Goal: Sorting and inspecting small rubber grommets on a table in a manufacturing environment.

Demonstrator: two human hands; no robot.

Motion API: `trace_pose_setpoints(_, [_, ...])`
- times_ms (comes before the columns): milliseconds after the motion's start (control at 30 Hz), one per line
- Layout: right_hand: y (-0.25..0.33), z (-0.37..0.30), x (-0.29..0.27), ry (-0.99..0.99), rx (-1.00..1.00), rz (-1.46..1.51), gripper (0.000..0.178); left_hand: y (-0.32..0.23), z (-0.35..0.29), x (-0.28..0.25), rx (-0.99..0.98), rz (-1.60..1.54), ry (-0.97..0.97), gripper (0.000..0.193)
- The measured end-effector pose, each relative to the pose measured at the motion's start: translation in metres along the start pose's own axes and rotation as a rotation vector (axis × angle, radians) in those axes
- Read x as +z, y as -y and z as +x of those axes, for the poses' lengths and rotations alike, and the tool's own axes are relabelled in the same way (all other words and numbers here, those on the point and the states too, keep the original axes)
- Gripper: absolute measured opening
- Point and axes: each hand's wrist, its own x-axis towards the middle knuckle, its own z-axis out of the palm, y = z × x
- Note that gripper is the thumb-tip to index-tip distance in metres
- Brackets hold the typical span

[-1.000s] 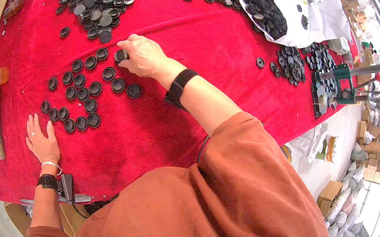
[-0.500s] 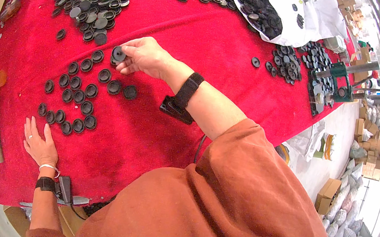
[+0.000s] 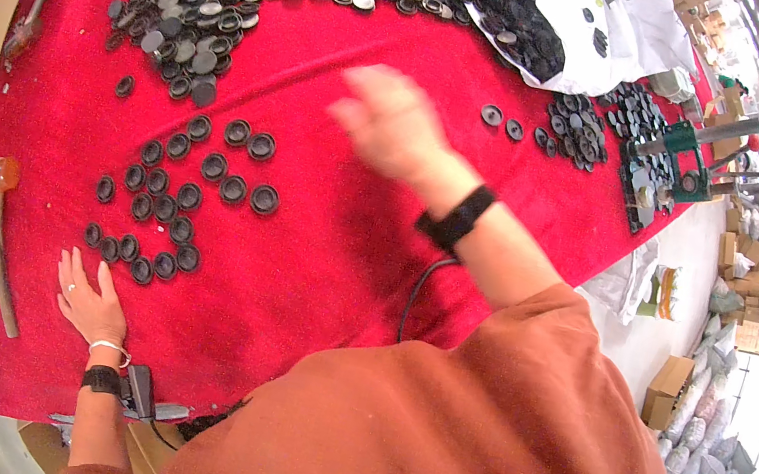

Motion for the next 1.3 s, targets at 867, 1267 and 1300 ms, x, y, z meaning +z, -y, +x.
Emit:
trace_pose_setpoints(867, [0.152,0.056,0.110,0.502,-0.393,-0.049,0.074,-0.024,0.015,-0.042,0.299,-0.184,-0.017,0.099])
trace_pose_setpoints(1267, [0.124,-0.002,0.080,0.487,-0.343,-0.073,0.065,-0.117,0.016,-0.033,0.601,-0.344,0.160,0.106])
trace_pose_setpoints(1300, [0.117,-0.010,0.073,0.481,-0.322,-0.085,0.065,-0.127,0.011,-0.033,0.612,-0.377,0.139,0.105])
